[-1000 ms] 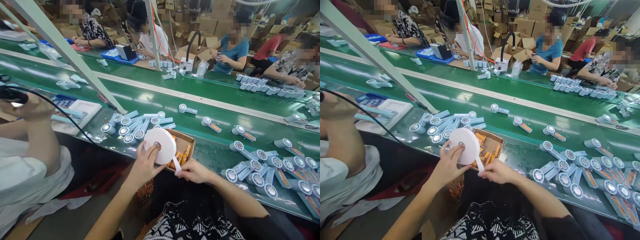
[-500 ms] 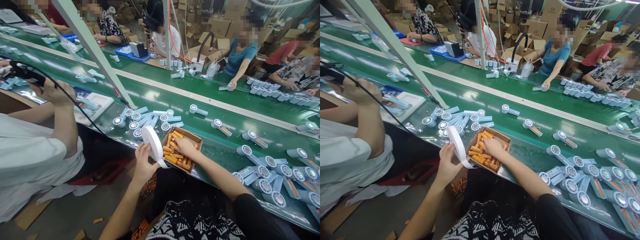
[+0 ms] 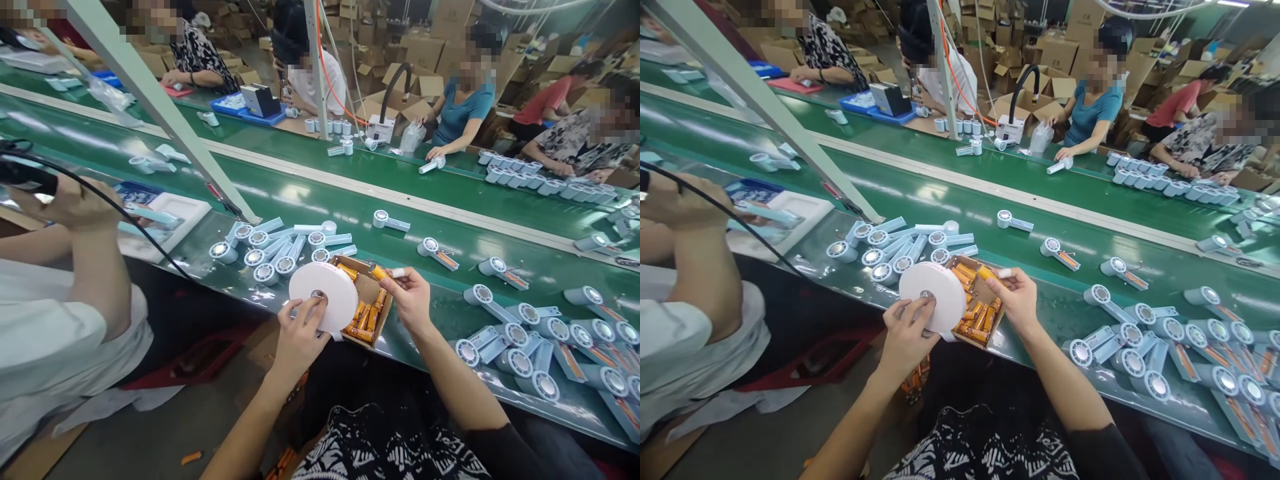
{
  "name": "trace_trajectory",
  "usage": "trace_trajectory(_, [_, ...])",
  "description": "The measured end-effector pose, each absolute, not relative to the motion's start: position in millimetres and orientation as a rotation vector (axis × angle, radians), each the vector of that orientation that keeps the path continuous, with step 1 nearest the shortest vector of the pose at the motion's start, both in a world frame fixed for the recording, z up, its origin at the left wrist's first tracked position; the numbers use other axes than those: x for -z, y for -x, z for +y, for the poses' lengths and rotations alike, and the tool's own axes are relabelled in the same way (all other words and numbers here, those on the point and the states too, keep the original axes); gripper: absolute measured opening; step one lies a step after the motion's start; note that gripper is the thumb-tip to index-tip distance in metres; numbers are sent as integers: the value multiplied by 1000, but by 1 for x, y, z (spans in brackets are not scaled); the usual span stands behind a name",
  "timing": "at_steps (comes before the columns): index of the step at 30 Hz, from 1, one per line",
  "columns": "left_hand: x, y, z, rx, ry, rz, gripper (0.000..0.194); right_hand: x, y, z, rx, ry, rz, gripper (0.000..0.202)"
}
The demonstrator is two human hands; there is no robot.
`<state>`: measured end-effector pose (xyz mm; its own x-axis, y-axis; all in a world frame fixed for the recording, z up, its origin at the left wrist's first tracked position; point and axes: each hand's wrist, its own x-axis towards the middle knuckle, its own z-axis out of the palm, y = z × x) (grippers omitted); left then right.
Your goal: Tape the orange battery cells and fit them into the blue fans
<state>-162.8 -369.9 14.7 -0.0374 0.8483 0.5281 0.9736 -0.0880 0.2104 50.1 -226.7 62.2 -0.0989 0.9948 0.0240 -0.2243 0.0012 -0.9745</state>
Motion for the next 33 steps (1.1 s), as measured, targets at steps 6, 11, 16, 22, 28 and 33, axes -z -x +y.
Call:
trace_trajectory(6, [-15, 145, -365, 733, 2060, -1907, 48, -56, -46, -251, -1184, 1020, -1276, 35])
trace_trajectory(11, [-29, 157, -358, 532, 2231, -1832, 63, -78, -77, -223, -1560, 1035, -1633, 35])
trace_trajectory(16, [-38, 159, -345, 517, 2326, -1787, 67, -95, -87, -198, -1692, 1065, -1704, 26])
trace_trajectory(22, [-11, 95, -348, 609, 2105, -2052, 61, -36, -49, -242, -1356, 960, -666, 45])
trace_trajectory(28, [-15, 76, -356, 294, 2604, -1916, 67, -81, -122, -162, -1021, 835, -634, 28])
trace_trajectory(33, [-42, 150, -320, 116, 2883, -1970, 83, -95, -200, -146, -1072, 904, -734, 27])
